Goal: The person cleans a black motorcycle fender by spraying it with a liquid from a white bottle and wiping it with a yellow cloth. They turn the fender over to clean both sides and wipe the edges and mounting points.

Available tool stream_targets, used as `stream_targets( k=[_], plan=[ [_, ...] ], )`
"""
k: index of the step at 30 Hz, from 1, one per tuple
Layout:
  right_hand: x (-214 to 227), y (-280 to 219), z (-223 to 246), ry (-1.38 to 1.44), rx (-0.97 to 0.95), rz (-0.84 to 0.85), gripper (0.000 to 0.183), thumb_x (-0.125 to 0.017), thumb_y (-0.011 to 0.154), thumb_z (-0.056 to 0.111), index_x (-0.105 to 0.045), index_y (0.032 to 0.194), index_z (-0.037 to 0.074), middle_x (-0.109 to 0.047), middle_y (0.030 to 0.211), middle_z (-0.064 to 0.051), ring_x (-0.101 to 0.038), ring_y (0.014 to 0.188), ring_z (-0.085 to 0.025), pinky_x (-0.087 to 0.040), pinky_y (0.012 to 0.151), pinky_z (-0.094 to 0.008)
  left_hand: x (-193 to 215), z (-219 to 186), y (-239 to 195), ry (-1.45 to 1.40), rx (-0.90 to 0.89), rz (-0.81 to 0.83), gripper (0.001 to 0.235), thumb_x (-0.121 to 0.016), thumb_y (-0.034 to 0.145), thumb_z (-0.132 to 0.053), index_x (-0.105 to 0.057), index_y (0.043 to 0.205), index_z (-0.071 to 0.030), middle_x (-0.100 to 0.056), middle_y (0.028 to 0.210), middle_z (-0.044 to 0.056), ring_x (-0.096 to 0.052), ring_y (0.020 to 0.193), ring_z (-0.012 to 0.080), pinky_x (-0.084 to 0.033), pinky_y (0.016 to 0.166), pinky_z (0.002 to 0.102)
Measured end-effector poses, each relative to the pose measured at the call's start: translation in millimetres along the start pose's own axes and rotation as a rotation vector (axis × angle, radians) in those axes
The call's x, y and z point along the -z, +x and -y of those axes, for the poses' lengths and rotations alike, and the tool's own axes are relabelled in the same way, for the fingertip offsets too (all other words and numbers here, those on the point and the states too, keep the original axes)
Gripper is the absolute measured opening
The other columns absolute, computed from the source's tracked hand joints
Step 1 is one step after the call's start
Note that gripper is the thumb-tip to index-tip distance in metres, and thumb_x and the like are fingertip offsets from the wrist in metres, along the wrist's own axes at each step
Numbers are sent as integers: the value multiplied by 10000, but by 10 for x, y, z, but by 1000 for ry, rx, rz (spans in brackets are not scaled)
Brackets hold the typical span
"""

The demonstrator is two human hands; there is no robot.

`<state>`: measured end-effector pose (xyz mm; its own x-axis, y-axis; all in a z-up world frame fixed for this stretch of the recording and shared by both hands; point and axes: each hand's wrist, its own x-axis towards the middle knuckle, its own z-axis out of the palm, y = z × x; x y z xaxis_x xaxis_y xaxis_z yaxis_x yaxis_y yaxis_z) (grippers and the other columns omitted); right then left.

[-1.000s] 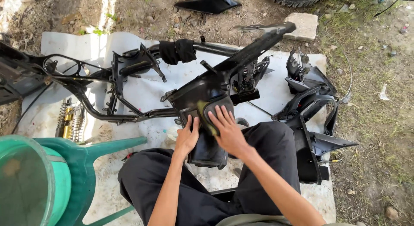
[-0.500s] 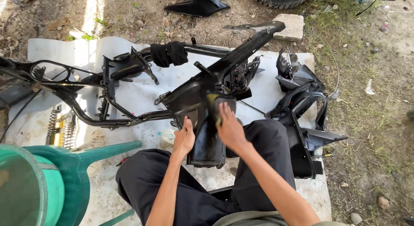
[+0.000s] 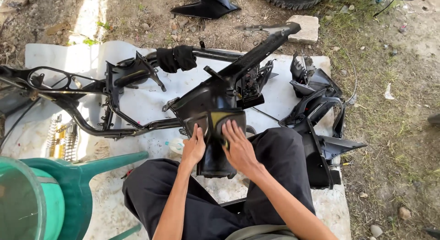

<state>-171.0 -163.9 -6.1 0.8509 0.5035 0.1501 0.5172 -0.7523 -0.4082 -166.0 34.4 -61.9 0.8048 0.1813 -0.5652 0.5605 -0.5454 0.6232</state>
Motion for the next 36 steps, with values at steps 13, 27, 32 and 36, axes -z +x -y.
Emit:
stream_targets(
  k=[13,27,32,36],
  plan=[
    [-56,-907,568,241,104,178,881,-752,770,111,-353,1520,-123,-341,1606,-304,-299,1520,-410,-246,1242,-476,-440,654,511,188,-418,-174,660,-82,1097,-503,-248,1655,-192,-573,1466,274,-500,1220,566,-373,1071,559],
    [34,696,-405,413,-860,119,513,-423,1089,387,-582,1352,-23,-693,1170,-346,-646,1175,-466,-496,1033,-491,-147,210,147,37,-17,-19,793,-164,981,-698,-188,1653,-278,-669,1292,282,-406,1368,546,-344,1150,534],
    [-391,125,-805,619,-660,-42,475,-530,1072,393,-683,1135,-52,-719,978,-238,-634,953,-359,-518,829,-433,76,-13,17,-26,14,-42,799,-277,958,-701,-267,1644,-291,-634,1343,283,-471,1338,509,-371,1133,503],
    [-510,-249,-1116,1063,-682,-246,471,-565,1056,396,-702,1188,-35,-724,1015,-7,-573,925,-93,-481,873,-297,131,54,-88,-198,43,-108,790,-455,928,-668,-421,1580,-223,-671,1348,258,-620,1291,380,-448,1092,417]
  ],
)
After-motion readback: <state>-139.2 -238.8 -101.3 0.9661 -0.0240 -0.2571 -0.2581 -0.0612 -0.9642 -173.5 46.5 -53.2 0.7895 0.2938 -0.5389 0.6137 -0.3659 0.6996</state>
